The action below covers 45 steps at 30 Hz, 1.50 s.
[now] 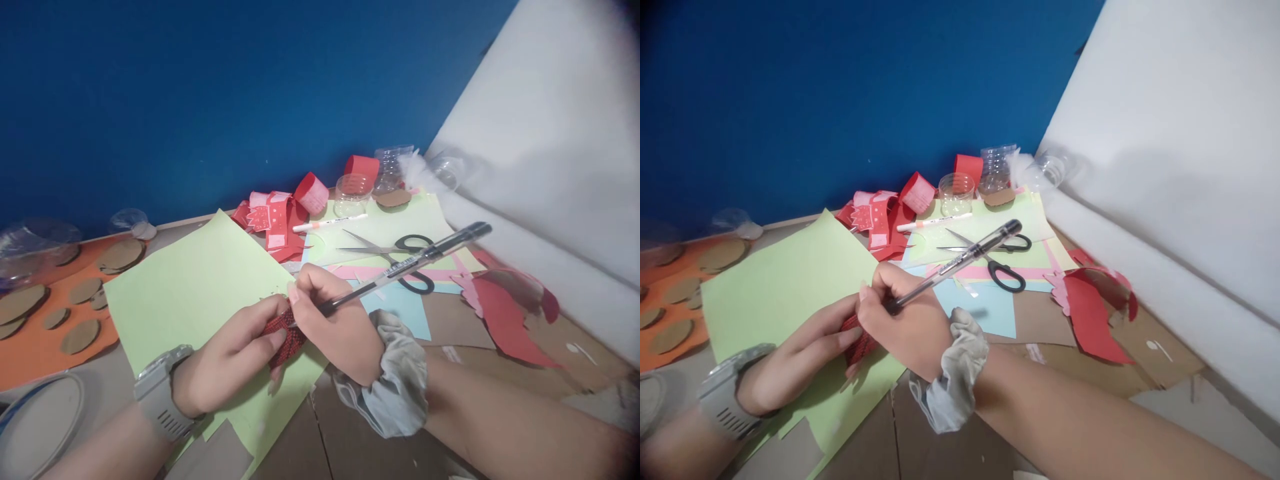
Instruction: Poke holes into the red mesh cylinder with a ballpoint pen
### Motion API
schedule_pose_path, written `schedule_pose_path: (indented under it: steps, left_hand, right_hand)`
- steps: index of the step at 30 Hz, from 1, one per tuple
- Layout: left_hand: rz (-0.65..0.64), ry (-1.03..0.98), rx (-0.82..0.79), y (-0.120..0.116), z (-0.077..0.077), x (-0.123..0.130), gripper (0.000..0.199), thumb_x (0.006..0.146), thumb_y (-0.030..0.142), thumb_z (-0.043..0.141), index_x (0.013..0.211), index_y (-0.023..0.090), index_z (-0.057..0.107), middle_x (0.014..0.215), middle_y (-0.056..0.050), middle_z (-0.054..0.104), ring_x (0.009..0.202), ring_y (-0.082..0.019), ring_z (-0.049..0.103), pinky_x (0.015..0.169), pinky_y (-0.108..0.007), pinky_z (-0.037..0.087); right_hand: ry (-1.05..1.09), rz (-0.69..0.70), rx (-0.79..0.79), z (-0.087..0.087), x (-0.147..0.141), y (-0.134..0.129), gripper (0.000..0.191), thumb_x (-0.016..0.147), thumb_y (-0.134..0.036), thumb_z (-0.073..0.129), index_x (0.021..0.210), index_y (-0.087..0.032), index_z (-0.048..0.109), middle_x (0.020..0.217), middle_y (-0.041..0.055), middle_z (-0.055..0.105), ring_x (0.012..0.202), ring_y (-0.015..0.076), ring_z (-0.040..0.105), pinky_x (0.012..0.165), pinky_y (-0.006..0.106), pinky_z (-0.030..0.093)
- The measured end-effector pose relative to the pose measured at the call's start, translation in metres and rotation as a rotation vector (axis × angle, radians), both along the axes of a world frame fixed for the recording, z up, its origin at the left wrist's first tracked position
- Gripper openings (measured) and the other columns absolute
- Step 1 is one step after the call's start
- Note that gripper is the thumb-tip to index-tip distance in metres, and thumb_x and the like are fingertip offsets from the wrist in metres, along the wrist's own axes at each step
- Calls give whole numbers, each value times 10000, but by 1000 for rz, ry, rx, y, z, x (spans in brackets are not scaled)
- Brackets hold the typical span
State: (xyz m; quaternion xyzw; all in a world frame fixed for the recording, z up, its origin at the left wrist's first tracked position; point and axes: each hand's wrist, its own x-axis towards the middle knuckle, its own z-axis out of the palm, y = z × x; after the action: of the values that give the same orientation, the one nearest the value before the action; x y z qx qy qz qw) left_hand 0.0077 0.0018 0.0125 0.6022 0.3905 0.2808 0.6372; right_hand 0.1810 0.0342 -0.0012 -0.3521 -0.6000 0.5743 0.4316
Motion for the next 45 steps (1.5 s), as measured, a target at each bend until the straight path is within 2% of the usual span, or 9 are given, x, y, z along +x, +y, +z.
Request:
schedule_pose_path:
  steps: [8, 16, 22, 45]
  left_hand:
    - [12, 16, 42, 2, 2, 2, 162, 964, 154, 443, 816, 216, 454, 681, 21, 544, 634, -152, 468, 645, -320, 417]
    - [7, 9, 27, 1, 1, 1, 113, 989, 161, 417, 961, 179, 525, 664, 24, 550, 621, -168, 497, 640, -326, 399]
    - [3, 11, 34, 0, 0, 0, 120, 993, 157, 421, 993, 171, 540, 673, 21, 556, 627, -171, 490, 649, -328, 399]
    - [5, 14, 48, 2, -1, 1, 110, 978, 148, 432, 918, 190, 515, 694, 25, 538, 647, -164, 467, 652, -329, 404]
  right_hand:
    - [-31, 9, 58, 0, 1, 0, 325, 979, -257, 525, 702, -236, 357, 614, -75, 343, 573, 117, 326, 537, 278, 303]
    - [-39, 5, 65, 0, 0, 0, 318, 966, -237, 531, 695, -236, 365, 615, -73, 346, 575, 119, 337, 540, 281, 305]
    - [-40, -6, 44, 0, -1, 1, 324, 960, -265, 541, 694, -236, 360, 617, -72, 340, 579, 122, 333, 542, 284, 306]
    - [-47, -9, 74, -1, 1, 1, 327, 981, -237, 524, 699, -236, 360, 603, -81, 336, 556, 109, 329, 519, 268, 278]
